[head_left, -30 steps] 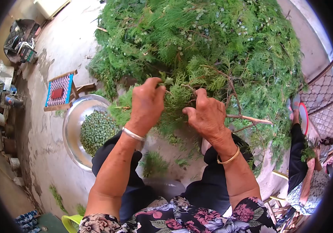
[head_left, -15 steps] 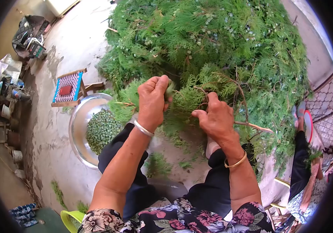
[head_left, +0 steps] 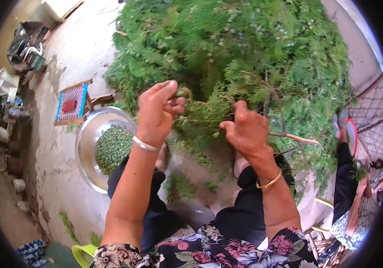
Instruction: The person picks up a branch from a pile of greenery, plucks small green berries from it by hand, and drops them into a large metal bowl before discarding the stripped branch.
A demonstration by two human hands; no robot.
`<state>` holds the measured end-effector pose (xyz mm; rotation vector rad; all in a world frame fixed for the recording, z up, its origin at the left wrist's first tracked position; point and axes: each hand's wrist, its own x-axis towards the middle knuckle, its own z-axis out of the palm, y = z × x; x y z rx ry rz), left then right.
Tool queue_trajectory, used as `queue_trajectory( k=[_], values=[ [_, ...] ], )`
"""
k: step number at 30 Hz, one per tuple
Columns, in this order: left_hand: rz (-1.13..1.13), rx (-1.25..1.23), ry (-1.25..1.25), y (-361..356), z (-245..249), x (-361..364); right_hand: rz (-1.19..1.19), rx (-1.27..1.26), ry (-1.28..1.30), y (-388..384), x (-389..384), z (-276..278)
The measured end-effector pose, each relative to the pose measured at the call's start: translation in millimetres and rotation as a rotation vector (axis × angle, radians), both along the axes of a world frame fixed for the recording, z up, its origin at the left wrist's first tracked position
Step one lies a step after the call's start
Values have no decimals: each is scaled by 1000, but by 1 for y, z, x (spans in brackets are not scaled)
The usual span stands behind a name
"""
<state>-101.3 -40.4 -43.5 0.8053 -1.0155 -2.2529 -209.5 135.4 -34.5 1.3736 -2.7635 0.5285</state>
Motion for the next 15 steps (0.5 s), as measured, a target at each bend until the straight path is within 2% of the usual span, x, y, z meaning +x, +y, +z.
queue_trajectory(
  k=[1,2,4,5,7,8,10,14,15],
  values=[
    [-22,-102,-13,0,0,0,-28,6,20,1,-2,0],
    [-38,-322,-134,0,-2,1,-14,2,13,1,-4,-2],
    [-4,-711,-493,4,5,1,-28,3,24,4,-7,-3],
    [-21,-714,-472,2,-1,0,-43,-8,-16,4,-7,-3],
    [43,-1193,-560,-4,-16,1,-52,-24,-67,3,-7,-1],
    [37,-1198,-547,-5,-17,2,-65,-27,-60,4,-8,0],
    [-16,-1358,-612,-3,-16,3,-49,-36,-82,4,-9,1],
    [2,-1434,-614,2,-13,4,-45,-37,-56,4,-9,0],
    [68,-1499,-545,0,-19,3,-46,-44,-47,5,-9,1]
  ],
)
